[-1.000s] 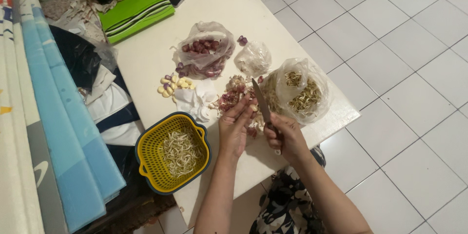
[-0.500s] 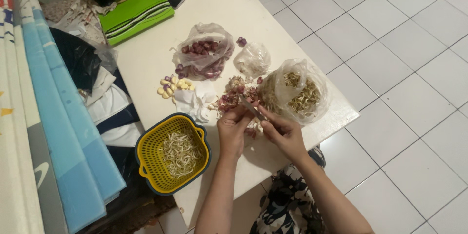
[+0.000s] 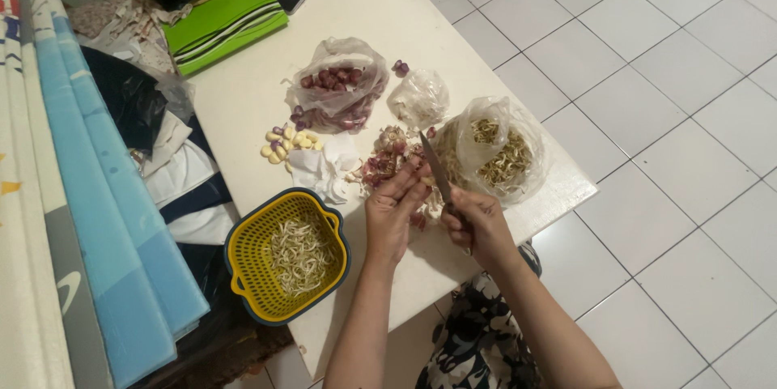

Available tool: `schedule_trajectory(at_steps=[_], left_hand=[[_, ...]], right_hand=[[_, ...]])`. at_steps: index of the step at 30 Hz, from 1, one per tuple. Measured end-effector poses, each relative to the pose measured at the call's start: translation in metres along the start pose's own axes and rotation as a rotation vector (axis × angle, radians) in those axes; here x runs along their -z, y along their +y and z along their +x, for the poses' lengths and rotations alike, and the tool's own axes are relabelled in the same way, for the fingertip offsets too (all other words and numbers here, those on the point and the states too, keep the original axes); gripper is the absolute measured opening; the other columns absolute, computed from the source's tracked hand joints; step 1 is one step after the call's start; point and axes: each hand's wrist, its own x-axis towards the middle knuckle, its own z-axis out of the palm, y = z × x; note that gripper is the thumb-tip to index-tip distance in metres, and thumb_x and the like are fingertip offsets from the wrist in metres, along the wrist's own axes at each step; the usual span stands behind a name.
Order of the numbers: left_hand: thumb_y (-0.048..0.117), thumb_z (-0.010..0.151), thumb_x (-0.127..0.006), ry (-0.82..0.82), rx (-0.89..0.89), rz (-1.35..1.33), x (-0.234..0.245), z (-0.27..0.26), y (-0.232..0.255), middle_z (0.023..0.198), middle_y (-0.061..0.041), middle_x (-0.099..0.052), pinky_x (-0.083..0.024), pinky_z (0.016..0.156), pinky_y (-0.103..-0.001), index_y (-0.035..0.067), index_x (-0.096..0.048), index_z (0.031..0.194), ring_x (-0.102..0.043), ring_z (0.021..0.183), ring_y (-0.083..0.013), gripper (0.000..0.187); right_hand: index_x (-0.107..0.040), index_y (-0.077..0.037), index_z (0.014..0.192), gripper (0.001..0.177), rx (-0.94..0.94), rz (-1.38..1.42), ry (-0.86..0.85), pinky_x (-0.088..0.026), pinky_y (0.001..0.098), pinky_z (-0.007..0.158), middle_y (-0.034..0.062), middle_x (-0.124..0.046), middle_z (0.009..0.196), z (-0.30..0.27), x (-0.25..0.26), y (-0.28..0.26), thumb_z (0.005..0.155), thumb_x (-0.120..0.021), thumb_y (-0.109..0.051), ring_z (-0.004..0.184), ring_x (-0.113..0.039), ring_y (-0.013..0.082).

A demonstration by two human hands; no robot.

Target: The person peels garlic and shallots by hand using a knife on a white table, then places the peeled cloves into small plastic bags.

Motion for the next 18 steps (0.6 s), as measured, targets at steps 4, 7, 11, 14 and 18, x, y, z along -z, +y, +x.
schedule_trajectory(at_steps=[4,7,11,14,18], left_hand=[[0.003,0.094,-0.071,-0.009,-0.016,-0.001,0.0009,-0.0003,-0.0007,0.130,-0.014,-0.071,-0.060,0.098,-0.031,0.003,-0.060,0.140,-0.071,0.112,-0.0150,0.048],[0.004,0.094,-0.070,0.028,0.031,-0.010,0.0024,0.0002,-0.0025,0.128,-0.012,-0.073,-0.060,0.094,-0.032,0.003,-0.061,0.140,-0.071,0.103,-0.0155,0.047],[0.001,0.094,-0.071,0.037,-0.012,-0.037,0.0056,0.0011,-0.0068,0.123,-0.014,-0.073,-0.062,0.097,-0.034,-0.001,-0.063,0.137,-0.072,0.107,-0.0181,0.044],[-0.002,0.094,-0.071,0.034,-0.015,-0.070,0.0079,0.0017,-0.0078,0.123,-0.015,-0.073,-0.061,0.099,-0.034,-0.002,-0.062,0.137,-0.072,0.109,-0.0189,0.044],[-0.005,0.094,-0.068,0.013,-0.013,-0.091,0.0092,0.0008,-0.0066,0.124,-0.018,-0.072,-0.061,0.098,-0.035,-0.002,-0.060,0.140,-0.071,0.110,-0.0196,0.046]], right_hand=[[-0.059,-0.008,0.091,0.033,0.013,0.081,-0.107,-0.025,0.0221,0.040,-0.0015,-0.050,0.065,0.0015,0.0021,-0.0008,0.107,-0.059,-0.036,0.047,-0.036,0.0047],[-0.060,-0.009,0.091,0.032,0.025,0.069,-0.114,-0.024,0.0230,0.039,-0.0012,-0.050,0.064,0.0023,0.0018,0.0001,0.106,-0.059,-0.036,0.046,-0.036,0.0057],[-0.064,-0.008,0.096,0.030,0.017,0.017,-0.111,-0.023,0.0218,0.040,-0.0022,-0.049,0.063,-0.0003,-0.0021,-0.0010,0.104,-0.058,-0.036,0.046,-0.035,0.0048],[-0.065,-0.008,0.100,0.029,-0.013,0.032,-0.101,-0.023,0.0211,0.040,-0.0034,-0.048,0.063,-0.0012,-0.0046,-0.0027,0.103,-0.057,-0.036,0.046,-0.035,0.0037],[-0.060,-0.005,0.103,0.031,-0.031,0.098,-0.134,-0.025,0.0219,0.039,-0.0032,-0.049,0.064,0.0012,-0.0005,-0.0002,0.108,-0.056,-0.035,0.046,-0.036,0.0050]])
